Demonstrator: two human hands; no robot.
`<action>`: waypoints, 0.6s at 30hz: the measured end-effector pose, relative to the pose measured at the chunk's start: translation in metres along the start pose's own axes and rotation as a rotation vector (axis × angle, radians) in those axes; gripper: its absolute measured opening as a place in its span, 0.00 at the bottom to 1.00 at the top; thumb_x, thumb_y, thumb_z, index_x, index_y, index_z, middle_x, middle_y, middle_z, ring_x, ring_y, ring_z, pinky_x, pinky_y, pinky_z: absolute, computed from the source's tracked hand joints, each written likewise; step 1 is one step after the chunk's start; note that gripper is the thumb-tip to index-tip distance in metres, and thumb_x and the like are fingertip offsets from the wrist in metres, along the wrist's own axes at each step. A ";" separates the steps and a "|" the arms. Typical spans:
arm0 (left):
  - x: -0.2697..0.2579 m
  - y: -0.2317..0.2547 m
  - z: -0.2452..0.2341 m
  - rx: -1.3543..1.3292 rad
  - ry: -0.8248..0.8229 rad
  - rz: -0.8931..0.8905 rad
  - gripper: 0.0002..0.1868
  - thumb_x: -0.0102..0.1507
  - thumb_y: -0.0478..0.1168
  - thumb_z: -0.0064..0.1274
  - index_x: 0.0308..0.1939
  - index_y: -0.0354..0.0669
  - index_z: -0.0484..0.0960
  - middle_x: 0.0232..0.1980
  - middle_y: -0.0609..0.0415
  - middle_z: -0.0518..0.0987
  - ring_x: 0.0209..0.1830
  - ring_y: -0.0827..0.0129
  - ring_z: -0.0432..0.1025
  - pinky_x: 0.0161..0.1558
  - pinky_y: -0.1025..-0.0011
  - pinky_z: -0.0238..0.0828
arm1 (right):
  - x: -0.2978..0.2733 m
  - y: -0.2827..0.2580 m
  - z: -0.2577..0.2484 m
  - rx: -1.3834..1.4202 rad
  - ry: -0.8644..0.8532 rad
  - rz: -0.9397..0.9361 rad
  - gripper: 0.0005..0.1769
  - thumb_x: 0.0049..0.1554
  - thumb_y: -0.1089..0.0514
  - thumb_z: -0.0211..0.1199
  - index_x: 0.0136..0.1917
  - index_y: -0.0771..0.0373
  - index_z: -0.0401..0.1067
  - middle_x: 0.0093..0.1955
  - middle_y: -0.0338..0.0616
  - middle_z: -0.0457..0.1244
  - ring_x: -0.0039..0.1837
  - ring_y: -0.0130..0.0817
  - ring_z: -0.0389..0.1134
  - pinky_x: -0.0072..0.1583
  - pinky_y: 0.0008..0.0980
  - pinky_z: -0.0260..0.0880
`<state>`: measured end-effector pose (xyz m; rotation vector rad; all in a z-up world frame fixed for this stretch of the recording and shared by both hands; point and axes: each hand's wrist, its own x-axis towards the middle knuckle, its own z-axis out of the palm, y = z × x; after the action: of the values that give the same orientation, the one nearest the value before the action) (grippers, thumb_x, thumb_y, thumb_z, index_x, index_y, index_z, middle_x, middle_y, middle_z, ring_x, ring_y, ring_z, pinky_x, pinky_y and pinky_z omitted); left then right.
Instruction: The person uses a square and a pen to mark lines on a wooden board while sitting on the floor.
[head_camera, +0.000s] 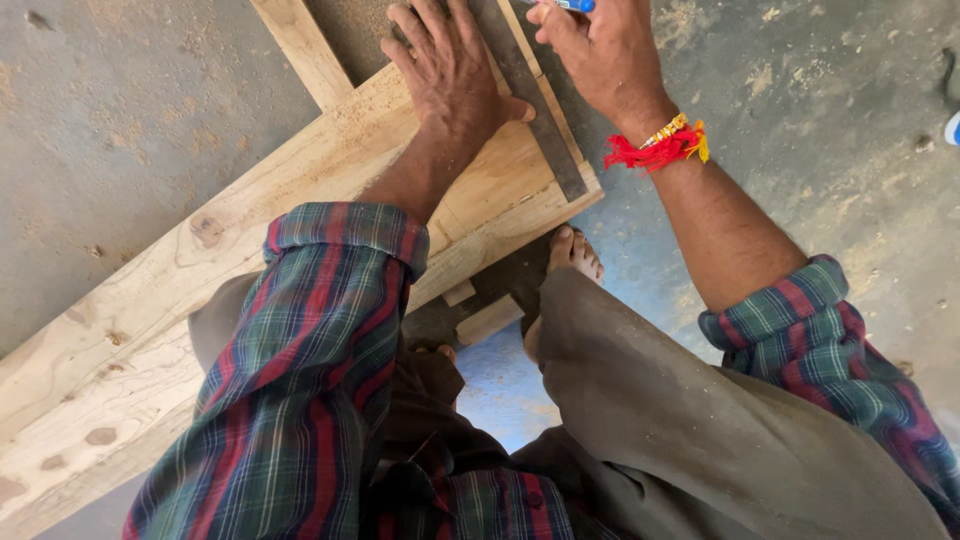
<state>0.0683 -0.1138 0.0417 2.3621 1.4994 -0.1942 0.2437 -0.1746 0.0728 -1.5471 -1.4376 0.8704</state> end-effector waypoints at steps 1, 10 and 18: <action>-0.001 0.001 -0.001 -0.007 0.000 -0.007 0.83 0.33 0.76 0.73 0.75 0.28 0.47 0.74 0.24 0.49 0.74 0.26 0.43 0.67 0.32 0.46 | 0.001 0.000 0.000 0.001 -0.004 0.000 0.11 0.74 0.59 0.59 0.58 0.71 0.73 0.52 0.46 0.72 0.51 0.29 0.76 0.53 0.28 0.78; 0.001 0.000 0.004 -0.002 -0.009 0.033 0.81 0.36 0.77 0.71 0.74 0.29 0.48 0.74 0.20 0.48 0.74 0.22 0.40 0.64 0.27 0.44 | 0.010 0.000 0.001 -0.021 -0.016 -0.012 0.09 0.70 0.60 0.60 0.56 0.68 0.77 0.48 0.43 0.72 0.50 0.28 0.76 0.52 0.27 0.78; 0.002 -0.001 0.007 -0.032 -0.067 0.021 0.80 0.37 0.76 0.72 0.75 0.29 0.49 0.74 0.20 0.49 0.75 0.22 0.40 0.66 0.25 0.42 | 0.012 0.003 0.002 -0.145 -0.032 -0.018 0.11 0.72 0.57 0.60 0.55 0.67 0.77 0.44 0.43 0.72 0.48 0.30 0.77 0.51 0.29 0.77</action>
<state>0.0684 -0.1137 0.0346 2.3222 1.4352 -0.2407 0.2443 -0.1623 0.0696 -1.6308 -1.5647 0.7983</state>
